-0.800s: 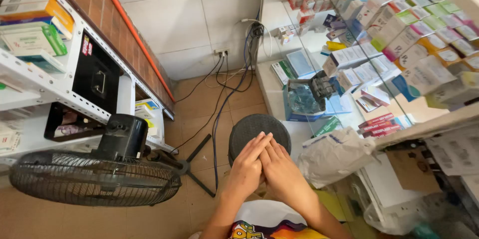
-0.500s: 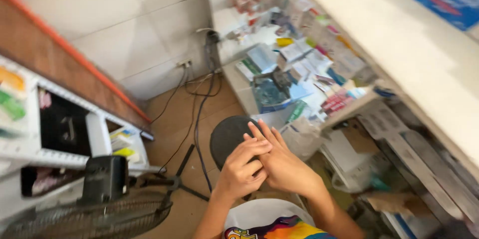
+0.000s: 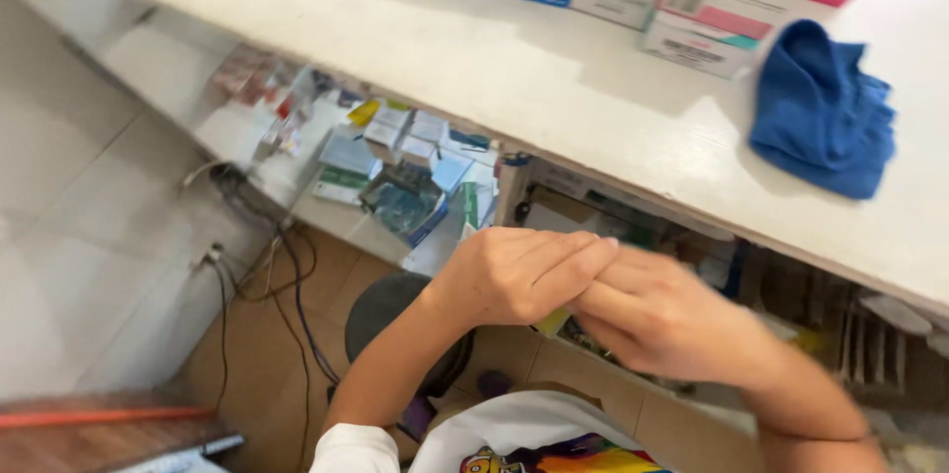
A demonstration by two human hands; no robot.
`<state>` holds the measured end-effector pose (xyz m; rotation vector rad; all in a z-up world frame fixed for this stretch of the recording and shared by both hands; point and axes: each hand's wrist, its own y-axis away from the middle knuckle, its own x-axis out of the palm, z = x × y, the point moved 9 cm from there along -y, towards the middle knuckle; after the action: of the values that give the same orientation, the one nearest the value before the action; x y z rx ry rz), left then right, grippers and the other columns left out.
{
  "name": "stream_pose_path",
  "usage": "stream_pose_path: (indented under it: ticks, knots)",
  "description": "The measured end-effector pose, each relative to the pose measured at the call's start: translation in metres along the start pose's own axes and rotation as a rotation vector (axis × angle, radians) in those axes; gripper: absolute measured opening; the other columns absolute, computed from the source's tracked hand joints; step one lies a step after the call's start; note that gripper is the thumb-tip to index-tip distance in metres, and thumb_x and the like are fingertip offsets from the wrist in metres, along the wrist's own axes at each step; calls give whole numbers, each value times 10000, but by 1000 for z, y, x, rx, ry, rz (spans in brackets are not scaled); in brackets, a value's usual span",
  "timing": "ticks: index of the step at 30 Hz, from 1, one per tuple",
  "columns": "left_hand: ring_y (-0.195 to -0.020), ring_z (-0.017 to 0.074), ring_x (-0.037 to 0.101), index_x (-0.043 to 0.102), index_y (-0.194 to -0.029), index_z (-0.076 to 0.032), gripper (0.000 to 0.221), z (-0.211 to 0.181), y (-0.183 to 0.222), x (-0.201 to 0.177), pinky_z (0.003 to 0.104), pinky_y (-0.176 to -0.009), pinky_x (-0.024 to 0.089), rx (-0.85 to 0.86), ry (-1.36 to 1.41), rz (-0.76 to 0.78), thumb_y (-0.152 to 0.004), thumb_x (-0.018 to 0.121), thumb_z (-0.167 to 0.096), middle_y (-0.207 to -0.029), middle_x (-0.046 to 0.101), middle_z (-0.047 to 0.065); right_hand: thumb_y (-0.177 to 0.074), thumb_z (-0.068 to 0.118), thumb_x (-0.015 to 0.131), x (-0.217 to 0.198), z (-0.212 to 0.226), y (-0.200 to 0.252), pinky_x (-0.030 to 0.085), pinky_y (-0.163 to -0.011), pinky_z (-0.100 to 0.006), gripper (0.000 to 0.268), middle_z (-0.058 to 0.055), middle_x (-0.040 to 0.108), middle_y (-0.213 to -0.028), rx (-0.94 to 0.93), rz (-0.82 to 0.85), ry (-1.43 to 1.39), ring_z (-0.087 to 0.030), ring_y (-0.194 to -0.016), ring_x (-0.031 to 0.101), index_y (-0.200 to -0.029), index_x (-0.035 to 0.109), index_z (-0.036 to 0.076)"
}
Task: Wiping down medicine boxes with a blue cloth and organizing them on pharmacy shelves.
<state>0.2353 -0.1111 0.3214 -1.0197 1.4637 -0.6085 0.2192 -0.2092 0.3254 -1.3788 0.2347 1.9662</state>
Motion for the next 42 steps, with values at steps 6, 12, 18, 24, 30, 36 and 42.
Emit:
stream_pose_path:
  ticks: [6,12,18,24,30,36,42]
  knots:
    - [-733,161,729,674,-1247,-6,315,22,9,-44,303,-645,580,-41,99,-119,-945,759,17,-805,689,21,-955,145,754,-123,-38,12,551,-904,-475,419,-237,691,-1273,441,-257,653,-414,-1136,666,-1336,630,25]
    - [-617,164,665,690,-1172,-41,216,30,33,-60,309,-547,493,-118,145,-154,-974,769,-10,-739,666,25,-939,520,692,-111,-142,43,559,-826,-504,698,-305,653,-1222,884,71,963,-500,-1058,637,-1421,583,27]
    - [-1083,237,746,661,-1262,-85,268,62,52,-69,303,-883,617,-342,188,-262,-1008,735,-42,-1201,735,81,-962,357,675,-38,-71,-36,560,-846,-472,487,-217,663,-1261,726,12,796,-394,-1130,617,-1339,605,57]
    - [-1273,353,530,517,-1317,-17,581,52,63,-141,411,-1088,448,-432,319,-335,-855,845,-146,-1357,527,187,-1004,385,598,45,-19,-104,457,-1050,-303,498,-90,626,-1278,329,-143,-600,-158,-1189,566,-1380,538,65]
    - [-1056,225,733,674,-1248,-72,324,71,166,-175,325,-949,577,-871,183,-394,-949,795,-92,-1167,737,78,-1011,562,464,103,10,-161,440,-1107,-293,605,-63,599,-1348,264,-89,-930,-149,-1271,553,-1371,539,81]
    - [-1001,162,741,673,-1217,-74,220,58,198,-209,276,-878,586,-865,82,-346,-1036,731,-184,-1122,742,51,-866,327,774,114,82,-204,471,-1065,-338,719,-155,621,-1381,-63,8,-392,-175,-1272,586,-1447,504,1]
    - [-930,110,662,625,-1338,-48,460,76,238,-206,253,-816,555,-1045,341,-605,-969,763,-284,-1061,685,53,-791,246,837,148,54,-203,577,-759,-301,441,-70,776,-899,247,245,-541,-103,-838,693,-1161,703,47]
